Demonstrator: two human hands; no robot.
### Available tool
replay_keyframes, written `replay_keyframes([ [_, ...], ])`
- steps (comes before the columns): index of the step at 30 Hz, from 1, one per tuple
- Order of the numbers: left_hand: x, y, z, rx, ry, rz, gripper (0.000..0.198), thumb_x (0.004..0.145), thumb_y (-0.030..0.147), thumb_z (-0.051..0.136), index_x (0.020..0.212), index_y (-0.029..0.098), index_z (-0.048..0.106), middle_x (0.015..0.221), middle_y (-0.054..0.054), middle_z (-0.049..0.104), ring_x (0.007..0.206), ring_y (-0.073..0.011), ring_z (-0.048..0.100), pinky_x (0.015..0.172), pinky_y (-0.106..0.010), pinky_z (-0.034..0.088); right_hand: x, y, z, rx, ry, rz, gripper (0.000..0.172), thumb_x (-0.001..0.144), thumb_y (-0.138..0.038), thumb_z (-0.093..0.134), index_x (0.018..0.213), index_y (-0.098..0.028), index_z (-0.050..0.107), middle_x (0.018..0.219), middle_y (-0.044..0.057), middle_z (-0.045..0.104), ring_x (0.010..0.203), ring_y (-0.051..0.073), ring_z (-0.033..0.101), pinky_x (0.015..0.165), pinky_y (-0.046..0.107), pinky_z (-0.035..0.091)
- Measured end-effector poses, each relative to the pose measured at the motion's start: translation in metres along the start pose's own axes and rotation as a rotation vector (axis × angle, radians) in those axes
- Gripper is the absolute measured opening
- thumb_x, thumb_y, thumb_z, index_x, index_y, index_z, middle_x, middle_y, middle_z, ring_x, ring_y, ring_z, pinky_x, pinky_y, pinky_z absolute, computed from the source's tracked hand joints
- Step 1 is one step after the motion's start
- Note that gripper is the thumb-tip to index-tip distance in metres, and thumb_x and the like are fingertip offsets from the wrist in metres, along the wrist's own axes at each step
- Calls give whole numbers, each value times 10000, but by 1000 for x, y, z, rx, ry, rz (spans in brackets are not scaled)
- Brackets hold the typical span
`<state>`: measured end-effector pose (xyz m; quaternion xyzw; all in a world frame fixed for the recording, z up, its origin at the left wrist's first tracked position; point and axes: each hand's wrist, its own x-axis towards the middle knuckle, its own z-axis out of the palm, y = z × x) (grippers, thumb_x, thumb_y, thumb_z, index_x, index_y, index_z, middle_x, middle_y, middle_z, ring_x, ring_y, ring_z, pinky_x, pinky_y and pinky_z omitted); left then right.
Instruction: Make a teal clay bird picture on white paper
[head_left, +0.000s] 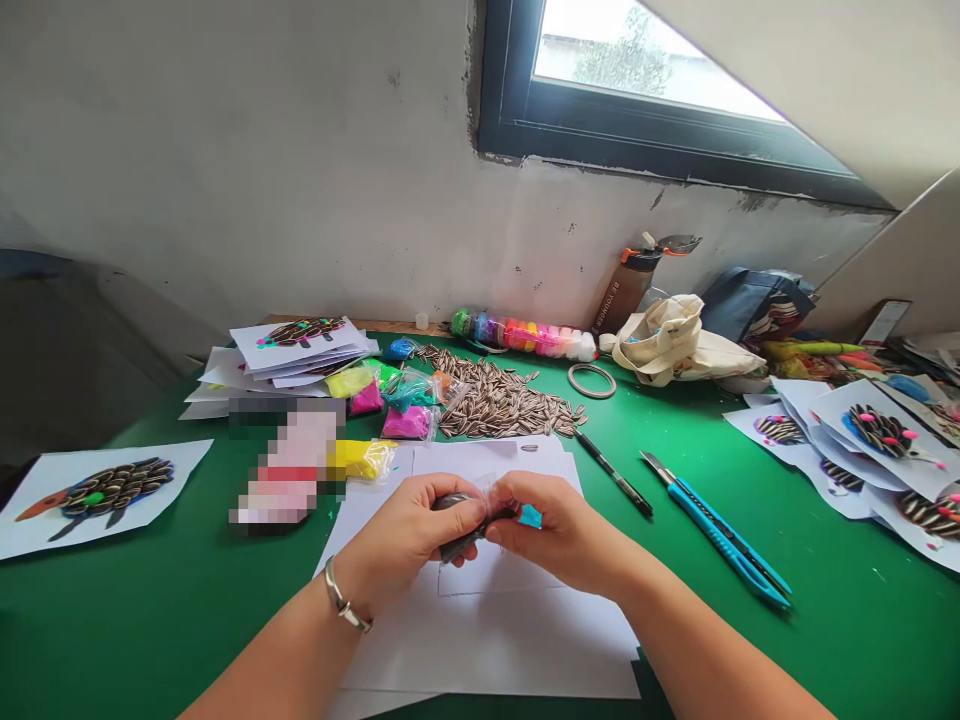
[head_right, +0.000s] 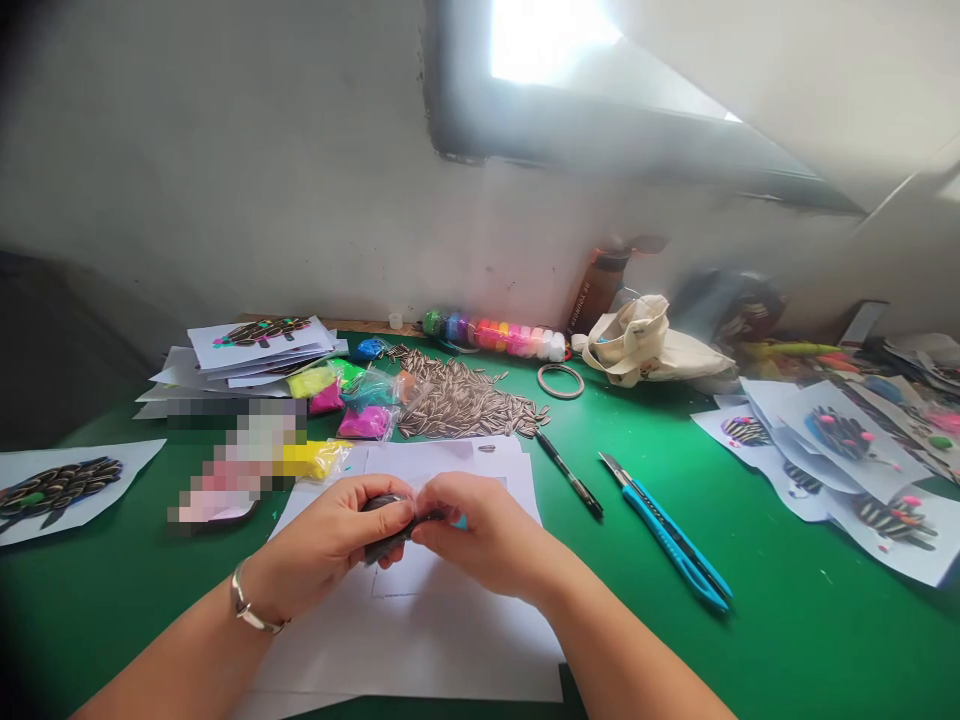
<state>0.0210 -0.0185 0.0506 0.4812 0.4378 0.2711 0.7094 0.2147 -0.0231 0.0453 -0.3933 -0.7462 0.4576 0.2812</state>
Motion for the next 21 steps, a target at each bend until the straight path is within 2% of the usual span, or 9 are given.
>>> replay_keyframes([
  [7,2,-1,0,-19,46,-16,412,700,489,744,853,124,630,610,-2,584,535,-104,508,518,-226,330,-1,2,2,-111,58,75,145,825,-205,620,753,-204,494,720,-39,550,669,109,455,595,239,354],
  [9,3,-1,0,-51,51,-21,425,684,495,758,857,130,624,606,1,590,528,-103,511,521,-227,352,-1,4,1,-21,78,80,176,803,-232,656,756,-204,489,721,-35,549,678,115,475,606,246,370],
  [15,6,-5,-3,-75,126,49,384,692,467,766,847,142,632,676,3,598,569,-111,561,540,-228,384,4,11,-1,513,108,177,256,775,-313,713,744,-192,490,673,-42,536,610,132,596,581,266,455],
  [19,8,-8,-5,-61,156,80,356,720,447,744,869,142,635,667,-3,607,574,-112,562,550,-232,399,7,11,-1,558,215,202,221,785,-339,709,801,-184,552,681,-19,612,591,120,590,588,261,465],
  [21,9,-9,-5,-38,149,88,327,741,436,725,849,141,633,628,2,602,549,-103,545,542,-227,398,7,12,0,532,224,213,214,800,-366,691,839,-179,595,709,0,639,612,121,589,616,269,476],
])
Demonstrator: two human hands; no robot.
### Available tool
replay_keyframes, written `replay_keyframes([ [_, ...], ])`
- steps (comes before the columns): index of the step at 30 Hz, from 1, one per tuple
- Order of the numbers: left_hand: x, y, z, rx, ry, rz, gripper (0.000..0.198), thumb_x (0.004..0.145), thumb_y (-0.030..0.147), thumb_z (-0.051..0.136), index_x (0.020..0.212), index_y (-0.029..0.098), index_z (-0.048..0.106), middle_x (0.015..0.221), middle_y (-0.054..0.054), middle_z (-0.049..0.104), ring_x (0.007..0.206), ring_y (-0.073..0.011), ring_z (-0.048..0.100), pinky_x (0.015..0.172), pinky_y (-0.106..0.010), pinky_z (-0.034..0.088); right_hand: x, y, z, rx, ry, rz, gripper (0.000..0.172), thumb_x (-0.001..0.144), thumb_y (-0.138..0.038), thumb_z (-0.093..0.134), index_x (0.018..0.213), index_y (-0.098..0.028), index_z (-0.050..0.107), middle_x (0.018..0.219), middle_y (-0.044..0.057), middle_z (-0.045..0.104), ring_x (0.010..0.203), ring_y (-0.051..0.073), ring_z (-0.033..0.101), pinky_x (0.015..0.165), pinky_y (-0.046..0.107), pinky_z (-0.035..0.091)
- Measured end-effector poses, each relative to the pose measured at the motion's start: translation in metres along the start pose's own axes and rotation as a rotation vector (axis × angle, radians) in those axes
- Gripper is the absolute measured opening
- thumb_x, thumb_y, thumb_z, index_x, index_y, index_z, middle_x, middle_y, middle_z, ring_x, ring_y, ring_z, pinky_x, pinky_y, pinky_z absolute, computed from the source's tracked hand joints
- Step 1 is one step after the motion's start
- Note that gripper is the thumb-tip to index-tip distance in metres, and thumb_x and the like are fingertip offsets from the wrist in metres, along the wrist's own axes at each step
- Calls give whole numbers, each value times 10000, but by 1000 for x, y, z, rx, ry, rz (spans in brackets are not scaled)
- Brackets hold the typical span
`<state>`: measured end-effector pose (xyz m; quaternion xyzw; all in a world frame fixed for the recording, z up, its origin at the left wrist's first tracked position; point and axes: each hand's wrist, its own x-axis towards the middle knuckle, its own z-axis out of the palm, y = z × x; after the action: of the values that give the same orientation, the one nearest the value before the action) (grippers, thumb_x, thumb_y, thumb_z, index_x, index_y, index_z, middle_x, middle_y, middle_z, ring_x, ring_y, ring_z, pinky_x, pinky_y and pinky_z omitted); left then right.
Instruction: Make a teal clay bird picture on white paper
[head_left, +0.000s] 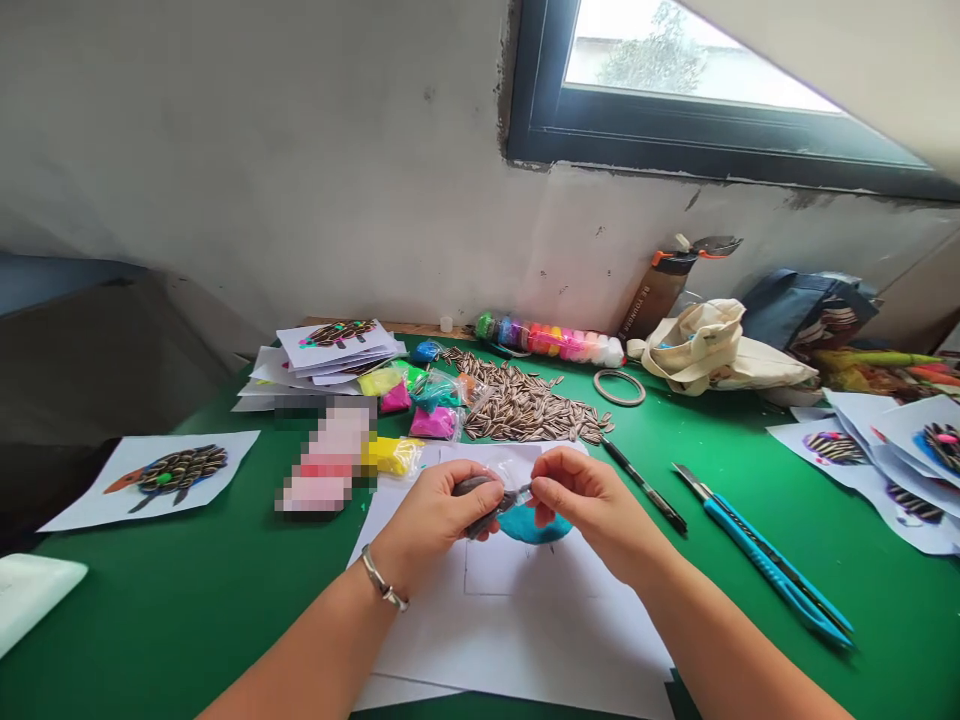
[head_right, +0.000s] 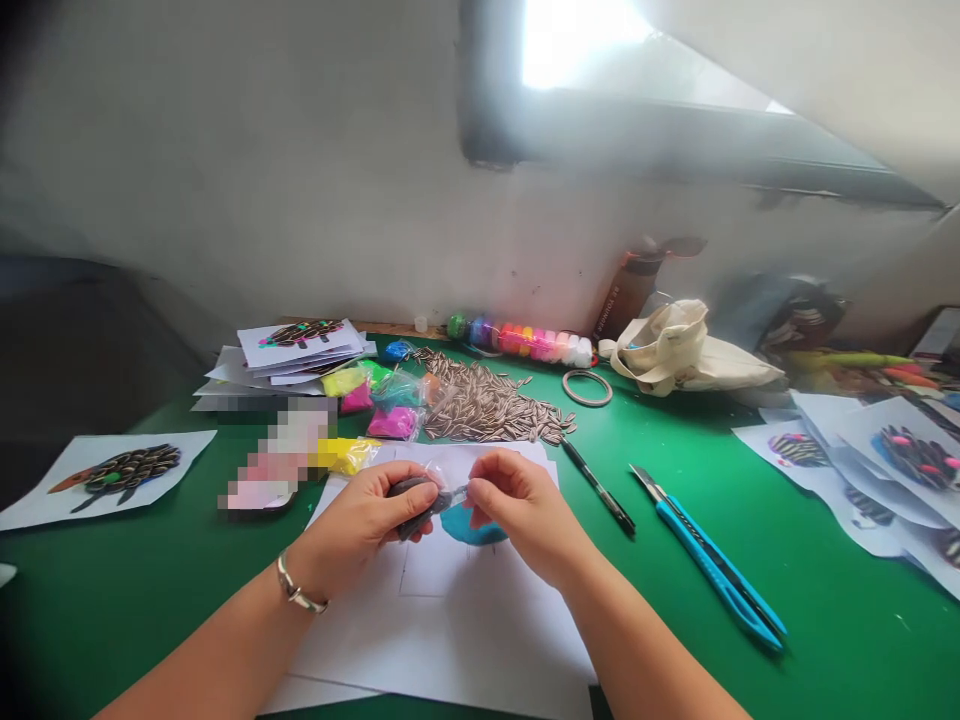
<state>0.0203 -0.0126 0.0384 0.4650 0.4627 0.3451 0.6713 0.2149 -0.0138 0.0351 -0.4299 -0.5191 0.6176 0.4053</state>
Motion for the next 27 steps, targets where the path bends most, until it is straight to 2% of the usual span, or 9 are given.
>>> replay_keyframes([
  [5,0,1,1,63,2,28,284,757,407,691,811,134,633,595,5,590,529,-100,537,505,-214,377,-2,2,2,-146,-18,-29,260,829,-429,639,849,-171,651,752,22,632,618,129,580,609,284,481],
  [9,-3,4,3,99,-23,27,240,755,364,678,759,130,628,583,16,565,518,-92,523,484,-206,353,-4,0,1,-216,-43,-16,238,815,-404,665,789,-170,632,683,-6,576,604,116,538,573,257,439],
  [15,-7,9,5,64,-72,-39,236,747,358,695,796,134,641,600,10,596,520,-91,532,496,-208,357,-3,-1,-3,-39,-114,64,261,760,-406,734,754,-153,670,631,-10,550,560,102,480,532,249,394],
  [20,-11,11,5,-28,-121,-84,293,723,399,734,812,136,641,620,0,610,524,-95,544,490,-207,347,-4,5,-11,53,-184,63,247,801,-384,711,886,-154,738,680,31,594,612,126,494,566,273,388],
  [24,-13,13,6,-81,-150,-110,324,701,407,759,829,134,638,637,-4,615,533,-100,549,510,-221,381,-5,3,-10,111,-224,91,233,805,-376,709,921,-176,681,700,6,560,598,110,474,554,258,353],
  [27,-14,12,6,-74,-171,-135,334,685,412,764,824,134,643,657,-5,616,544,-106,557,522,-230,388,-6,-2,-4,161,-221,165,276,765,-391,744,868,-199,573,656,-50,478,521,62,350,482,220,238],
])
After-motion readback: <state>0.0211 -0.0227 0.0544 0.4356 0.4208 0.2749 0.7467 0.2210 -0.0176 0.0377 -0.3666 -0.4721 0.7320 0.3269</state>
